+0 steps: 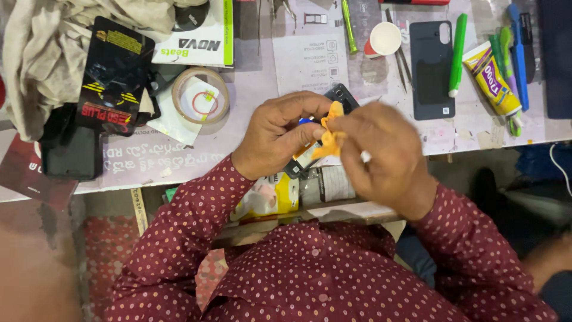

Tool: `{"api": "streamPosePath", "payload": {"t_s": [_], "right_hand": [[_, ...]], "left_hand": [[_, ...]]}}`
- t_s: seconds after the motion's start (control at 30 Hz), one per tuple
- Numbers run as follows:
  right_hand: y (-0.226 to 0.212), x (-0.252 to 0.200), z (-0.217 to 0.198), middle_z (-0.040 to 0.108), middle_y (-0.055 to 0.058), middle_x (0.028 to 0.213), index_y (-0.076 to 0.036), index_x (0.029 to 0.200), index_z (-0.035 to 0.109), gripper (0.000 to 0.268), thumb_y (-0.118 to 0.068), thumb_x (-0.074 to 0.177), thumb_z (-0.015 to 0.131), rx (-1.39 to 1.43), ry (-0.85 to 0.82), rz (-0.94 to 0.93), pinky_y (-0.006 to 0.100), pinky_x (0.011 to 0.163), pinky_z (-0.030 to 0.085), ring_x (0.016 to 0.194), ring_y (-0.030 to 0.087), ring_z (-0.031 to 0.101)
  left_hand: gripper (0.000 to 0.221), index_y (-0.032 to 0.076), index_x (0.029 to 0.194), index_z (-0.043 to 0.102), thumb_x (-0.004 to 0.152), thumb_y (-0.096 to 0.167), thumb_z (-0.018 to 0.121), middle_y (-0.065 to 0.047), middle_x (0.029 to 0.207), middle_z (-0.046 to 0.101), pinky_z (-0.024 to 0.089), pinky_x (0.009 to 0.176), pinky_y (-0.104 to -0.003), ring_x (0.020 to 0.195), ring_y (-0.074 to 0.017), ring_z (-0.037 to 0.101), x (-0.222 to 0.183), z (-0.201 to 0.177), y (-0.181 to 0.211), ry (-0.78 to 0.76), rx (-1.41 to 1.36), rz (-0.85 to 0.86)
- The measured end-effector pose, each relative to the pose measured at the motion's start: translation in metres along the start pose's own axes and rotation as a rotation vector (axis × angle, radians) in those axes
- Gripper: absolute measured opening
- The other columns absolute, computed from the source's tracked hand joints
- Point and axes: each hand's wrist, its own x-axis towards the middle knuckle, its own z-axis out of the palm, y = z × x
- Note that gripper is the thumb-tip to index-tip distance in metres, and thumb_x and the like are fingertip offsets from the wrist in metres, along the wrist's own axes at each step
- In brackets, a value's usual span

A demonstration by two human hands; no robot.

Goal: The person disassembles a smartphone, cleans the internal components with a cloth, and applies adhesive to the back cover. They handle the phone, a cloth, and an adhesive tube while working at a cluttered repair bench.

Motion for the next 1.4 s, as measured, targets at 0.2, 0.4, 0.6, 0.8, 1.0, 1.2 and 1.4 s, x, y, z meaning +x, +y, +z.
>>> {"api": "streamPosePath", "payload": {"t_s": [0.2, 0.4, 0.6, 0.8, 1.0, 1.2, 1.4], "right_hand": [[-0.001, -0.003, 0.006, 0.065, 0.016, 0.1, -0.001, 0.118, 0.063, 0.027, 0.004, 0.093, 0.071, 0.129, -0.032, 0.1, 0.037, 0.074, 0.053, 0.086, 0.03, 0.067], [0.004, 0.012, -0.009, 0.066, 0.013, 0.092, -0.002, 0.107, 0.066, 0.018, 0.003, 0.091, 0.071, 0.163, -0.109, 0.151, 0.036, 0.07, 0.051, 0.079, 0.027, 0.067], [-0.001, 0.007, 0.001, 0.065, 0.015, 0.089, 0.001, 0.123, 0.069, 0.034, 0.007, 0.09, 0.071, 0.09, -0.068, 0.09, 0.033, 0.066, 0.051, 0.073, 0.023, 0.063], [0.004, 0.003, -0.011, 0.07, 0.012, 0.096, -0.004, 0.126, 0.069, 0.033, 0.006, 0.095, 0.072, 0.18, -0.045, 0.134, 0.029, 0.069, 0.053, 0.079, 0.02, 0.069], [0.002, -0.003, 0.007, 0.068, 0.018, 0.108, 0.001, 0.131, 0.063, 0.039, 0.007, 0.094, 0.074, 0.023, 0.001, -0.011, 0.034, 0.078, 0.057, 0.091, 0.027, 0.07], [0.003, -0.012, 0.016, 0.068, 0.018, 0.109, -0.001, 0.128, 0.065, 0.037, 0.008, 0.093, 0.076, 0.015, 0.024, 0.01, 0.036, 0.079, 0.057, 0.093, 0.028, 0.069], [0.01, -0.013, 0.016, 0.068, 0.019, 0.112, 0.004, 0.124, 0.066, 0.026, 0.012, 0.099, 0.071, 0.072, -0.088, -0.021, 0.035, 0.085, 0.056, 0.1, 0.029, 0.069]], "left_hand": [[0.025, 0.004, 0.125, 0.064, 0.102, 0.013, 0.07, -0.01, 0.12, 0.07, 0.057, 0.091, -0.03, 0.104, -0.0211, 0.071, 0.002, -0.003, 0.008, 0.018, 0.33, 0.076], [0.023, 0.003, 0.121, 0.066, 0.101, 0.013, 0.072, -0.011, 0.116, 0.071, 0.057, 0.093, -0.032, 0.104, -0.0217, 0.072, 0.0, 0.0, 0.005, -0.001, 0.293, 0.002], [0.022, 0.001, 0.123, 0.066, 0.105, 0.012, 0.067, -0.01, 0.117, 0.071, 0.057, 0.097, -0.029, 0.108, -0.0163, 0.069, -0.002, -0.001, -0.005, 0.057, 0.142, 0.021], [0.024, -0.001, 0.129, 0.062, 0.108, 0.011, 0.067, -0.006, 0.112, 0.07, 0.057, 0.096, -0.024, 0.104, -0.0091, 0.068, -0.008, -0.003, -0.009, 0.077, -0.241, -0.128], [0.028, -0.003, 0.131, 0.062, 0.108, 0.011, 0.068, -0.006, 0.115, 0.07, 0.056, 0.094, -0.023, 0.103, -0.0088, 0.066, -0.005, -0.005, -0.01, 0.144, -0.311, -0.113], [0.029, -0.002, 0.131, 0.063, 0.105, 0.011, 0.068, -0.004, 0.113, 0.073, 0.058, 0.089, -0.026, 0.098, -0.0086, 0.069, -0.003, -0.001, -0.007, 0.176, -0.297, -0.156], [0.02, -0.001, 0.107, 0.071, 0.099, 0.016, 0.079, -0.003, 0.087, 0.063, 0.049, 0.071, -0.025, 0.078, -0.0073, 0.056, -0.014, -0.014, -0.003, 0.318, 0.252, -0.294]]}}
